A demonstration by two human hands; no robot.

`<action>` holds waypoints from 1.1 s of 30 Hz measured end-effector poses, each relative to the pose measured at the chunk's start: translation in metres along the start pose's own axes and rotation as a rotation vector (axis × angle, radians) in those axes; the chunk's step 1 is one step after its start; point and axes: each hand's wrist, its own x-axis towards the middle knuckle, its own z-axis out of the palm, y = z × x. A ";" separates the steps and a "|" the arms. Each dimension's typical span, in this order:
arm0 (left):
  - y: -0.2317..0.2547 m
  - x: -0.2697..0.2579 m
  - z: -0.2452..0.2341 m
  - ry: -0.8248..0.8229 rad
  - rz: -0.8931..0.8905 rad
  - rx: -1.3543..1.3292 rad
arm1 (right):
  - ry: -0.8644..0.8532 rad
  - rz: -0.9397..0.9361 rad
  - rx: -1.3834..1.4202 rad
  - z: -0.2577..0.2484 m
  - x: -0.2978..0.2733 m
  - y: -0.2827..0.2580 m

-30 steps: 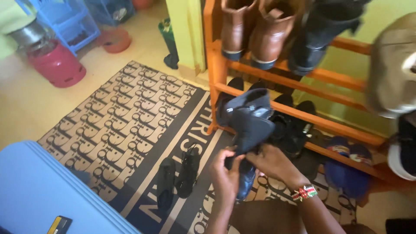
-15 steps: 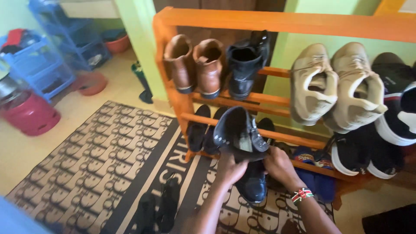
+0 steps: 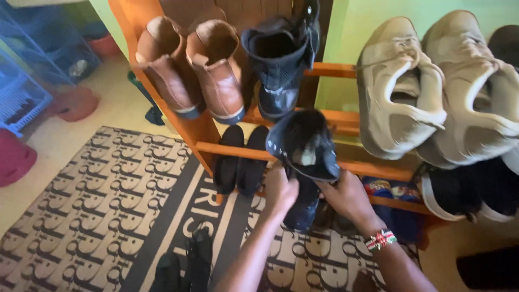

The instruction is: Lacing a pair of black boots on a shoe rack.

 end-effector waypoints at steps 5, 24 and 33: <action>0.010 0.009 0.006 0.132 0.244 -0.068 | 0.129 0.196 -0.061 -0.005 0.013 -0.020; 0.061 0.022 -0.013 0.321 0.072 -0.067 | 0.239 0.256 0.206 0.016 0.040 -0.007; 0.061 0.030 -0.001 0.271 0.096 -0.159 | 0.285 0.410 0.102 -0.021 0.027 -0.051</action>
